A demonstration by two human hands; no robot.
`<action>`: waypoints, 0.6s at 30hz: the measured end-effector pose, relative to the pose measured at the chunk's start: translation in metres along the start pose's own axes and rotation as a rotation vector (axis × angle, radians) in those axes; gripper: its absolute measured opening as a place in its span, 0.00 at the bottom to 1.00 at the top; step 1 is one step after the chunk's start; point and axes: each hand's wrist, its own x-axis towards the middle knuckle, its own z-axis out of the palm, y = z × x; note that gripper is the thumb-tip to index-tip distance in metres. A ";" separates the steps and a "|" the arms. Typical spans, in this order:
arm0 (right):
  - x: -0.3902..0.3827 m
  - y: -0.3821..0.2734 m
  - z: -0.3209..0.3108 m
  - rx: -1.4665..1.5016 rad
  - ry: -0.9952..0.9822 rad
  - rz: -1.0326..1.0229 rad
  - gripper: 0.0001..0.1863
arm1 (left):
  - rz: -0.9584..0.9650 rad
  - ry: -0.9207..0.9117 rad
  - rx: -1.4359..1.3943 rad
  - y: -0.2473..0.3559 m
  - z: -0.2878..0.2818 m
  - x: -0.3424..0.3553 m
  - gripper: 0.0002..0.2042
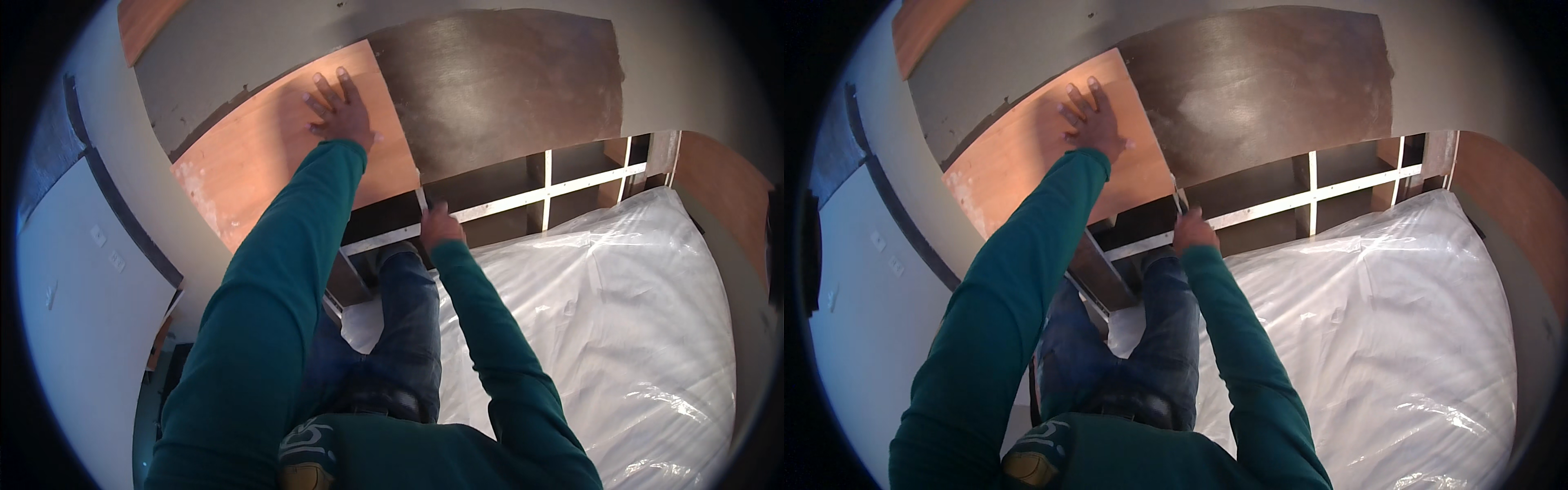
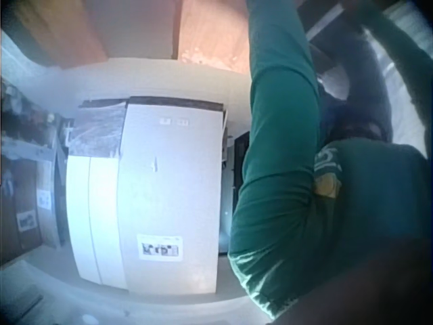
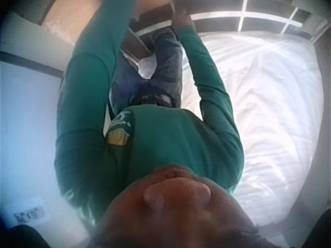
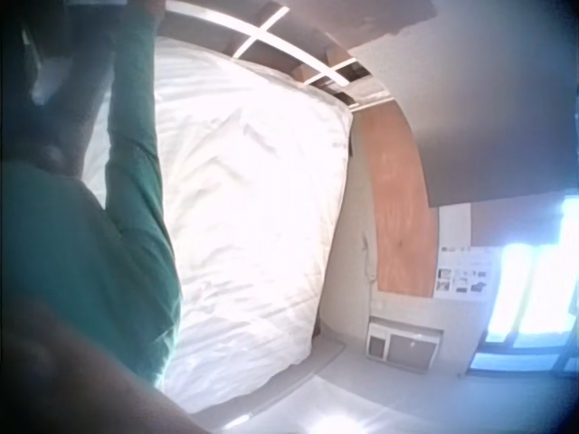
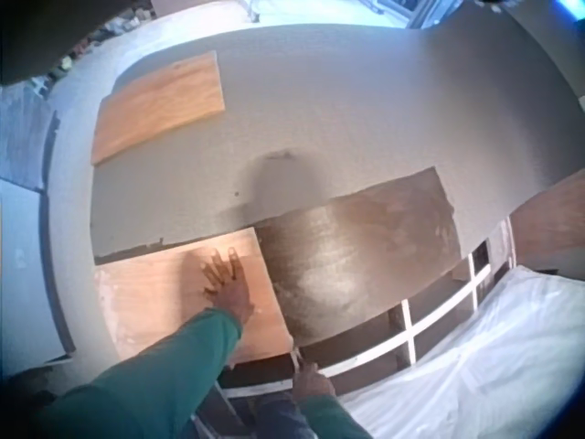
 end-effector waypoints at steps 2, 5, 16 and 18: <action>-0.047 0.034 0.028 -0.096 -0.061 0.008 0.23 | -0.006 -0.015 0.006 0.000 -0.002 0.000 0.63; -0.072 0.064 0.031 -0.069 -0.086 0.047 0.21 | 0.009 0.095 -0.001 0.000 -0.009 0.000 0.62; -0.010 0.020 -0.009 1.411 0.571 0.158 0.15 | -0.008 0.007 -0.031 0.003 0.000 -0.006 0.62; 0.015 0.015 -0.016 1.846 0.474 0.226 0.15 | -0.002 -0.004 -0.019 0.002 0.000 -0.006 0.61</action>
